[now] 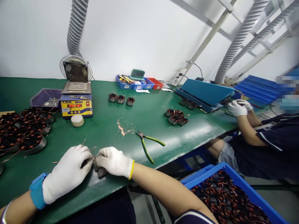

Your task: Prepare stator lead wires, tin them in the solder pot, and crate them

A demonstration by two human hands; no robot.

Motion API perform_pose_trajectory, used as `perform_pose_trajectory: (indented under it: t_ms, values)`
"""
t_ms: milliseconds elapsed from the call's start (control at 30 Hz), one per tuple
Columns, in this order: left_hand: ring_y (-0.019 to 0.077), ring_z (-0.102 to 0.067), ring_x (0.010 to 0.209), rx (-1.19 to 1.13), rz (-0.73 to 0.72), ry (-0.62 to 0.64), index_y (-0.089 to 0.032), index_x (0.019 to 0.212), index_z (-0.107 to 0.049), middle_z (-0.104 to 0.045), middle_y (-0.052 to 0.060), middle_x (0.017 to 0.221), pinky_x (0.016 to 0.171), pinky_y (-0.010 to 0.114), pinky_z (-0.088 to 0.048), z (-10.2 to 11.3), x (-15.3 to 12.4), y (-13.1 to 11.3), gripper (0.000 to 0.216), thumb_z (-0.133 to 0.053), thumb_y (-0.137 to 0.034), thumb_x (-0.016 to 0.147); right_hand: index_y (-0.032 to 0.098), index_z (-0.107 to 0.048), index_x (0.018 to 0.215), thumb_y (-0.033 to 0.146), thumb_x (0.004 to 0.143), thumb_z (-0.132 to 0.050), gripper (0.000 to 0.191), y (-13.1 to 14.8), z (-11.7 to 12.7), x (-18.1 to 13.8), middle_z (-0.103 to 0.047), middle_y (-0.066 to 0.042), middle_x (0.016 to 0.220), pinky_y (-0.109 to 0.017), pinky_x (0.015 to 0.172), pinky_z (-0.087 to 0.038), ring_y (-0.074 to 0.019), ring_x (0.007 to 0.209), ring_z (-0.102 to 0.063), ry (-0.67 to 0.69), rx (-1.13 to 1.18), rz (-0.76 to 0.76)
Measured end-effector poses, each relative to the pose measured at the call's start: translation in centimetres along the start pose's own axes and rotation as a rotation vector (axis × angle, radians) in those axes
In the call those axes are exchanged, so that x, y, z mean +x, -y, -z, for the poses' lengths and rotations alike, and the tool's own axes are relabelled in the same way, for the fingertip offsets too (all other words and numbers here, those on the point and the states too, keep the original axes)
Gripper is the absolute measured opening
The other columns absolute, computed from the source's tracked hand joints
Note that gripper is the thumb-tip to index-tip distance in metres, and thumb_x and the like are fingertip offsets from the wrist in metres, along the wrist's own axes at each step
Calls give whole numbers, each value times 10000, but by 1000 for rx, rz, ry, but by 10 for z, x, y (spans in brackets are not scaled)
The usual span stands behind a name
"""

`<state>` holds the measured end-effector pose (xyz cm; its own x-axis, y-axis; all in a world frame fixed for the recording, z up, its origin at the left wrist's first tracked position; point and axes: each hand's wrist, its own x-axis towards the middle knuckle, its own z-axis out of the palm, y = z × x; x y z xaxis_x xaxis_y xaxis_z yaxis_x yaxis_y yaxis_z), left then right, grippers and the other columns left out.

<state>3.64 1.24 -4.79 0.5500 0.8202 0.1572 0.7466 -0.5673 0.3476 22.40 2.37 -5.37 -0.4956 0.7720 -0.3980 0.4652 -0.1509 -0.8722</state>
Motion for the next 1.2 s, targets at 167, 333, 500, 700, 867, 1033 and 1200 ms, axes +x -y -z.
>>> perform_pose_trajectory:
  t_ms: [167, 333, 500, 700, 867, 1033, 1200]
  values:
    - [248, -542, 783, 97, 8, -130, -160, 792, -628, -604, 69, 821, 739, 413, -454, -4, 4, 4, 140, -500, -160, 849, 164, -569, 1222, 410, 803, -650, 493, -18, 70, -46, -577, -116, 1193, -384, 920, -451, -272, 1058, -573, -626, -814, 116]
    - [257, -548, 730, 185, -21, -171, -163, 751, -622, -601, 66, 777, 690, 421, -465, -6, 6, 6, 148, -490, -164, 817, 119, -230, 1499, 462, 613, -809, 1113, -75, 119, -97, -181, -208, 1522, -459, 1018, -395, -392, 1332, -320, -675, -936, -409]
    - [253, -554, 718, 209, -51, -209, -165, 760, -623, -610, 61, 781, 678, 414, -458, -7, 5, 6, 164, -474, -178, 830, 142, -287, 1480, 433, 719, -709, 917, -89, 113, -110, -337, -189, 1442, -434, 971, -424, -368, 1281, -395, -616, -982, -456]
    - [247, -561, 717, 213, -62, -222, -165, 779, -629, -624, 53, 792, 676, 409, -448, -7, 6, 6, 191, -455, -196, 853, 179, -576, 1211, 373, 775, -616, 478, -53, 112, -90, -588, -118, 1038, -403, 732, -495, -338, 944, -612, -532, -1196, -509]
    - [244, -567, 726, 223, -76, -224, -172, 778, -623, -631, 50, 803, 684, 401, -442, -7, 6, 8, 204, -447, -212, 873, 81, -633, 925, 398, 815, -604, 337, -41, 105, -67, -590, -163, 860, -435, 647, -501, -377, 825, -630, -600, -1355, -584]
    - [242, -572, 734, 239, -92, -201, -174, 787, -628, -633, 50, 815, 694, 398, -445, -8, 6, 10, 210, -443, -207, 881, 62, -642, 926, 333, 882, -565, 285, -50, 101, -61, -594, -183, 869, -460, 658, -509, -381, 797, -627, -661, -1285, -515]
    - [248, -572, 729, 258, -92, -205, -170, 797, -637, -630, 55, 814, 686, 404, -452, -10, 6, 12, 210, -448, -199, 882, 105, -424, 1365, 246, 924, -468, 465, -73, 109, -57, -525, -161, 1216, -360, 917, -464, -284, 1104, -533, -742, -1215, -374]
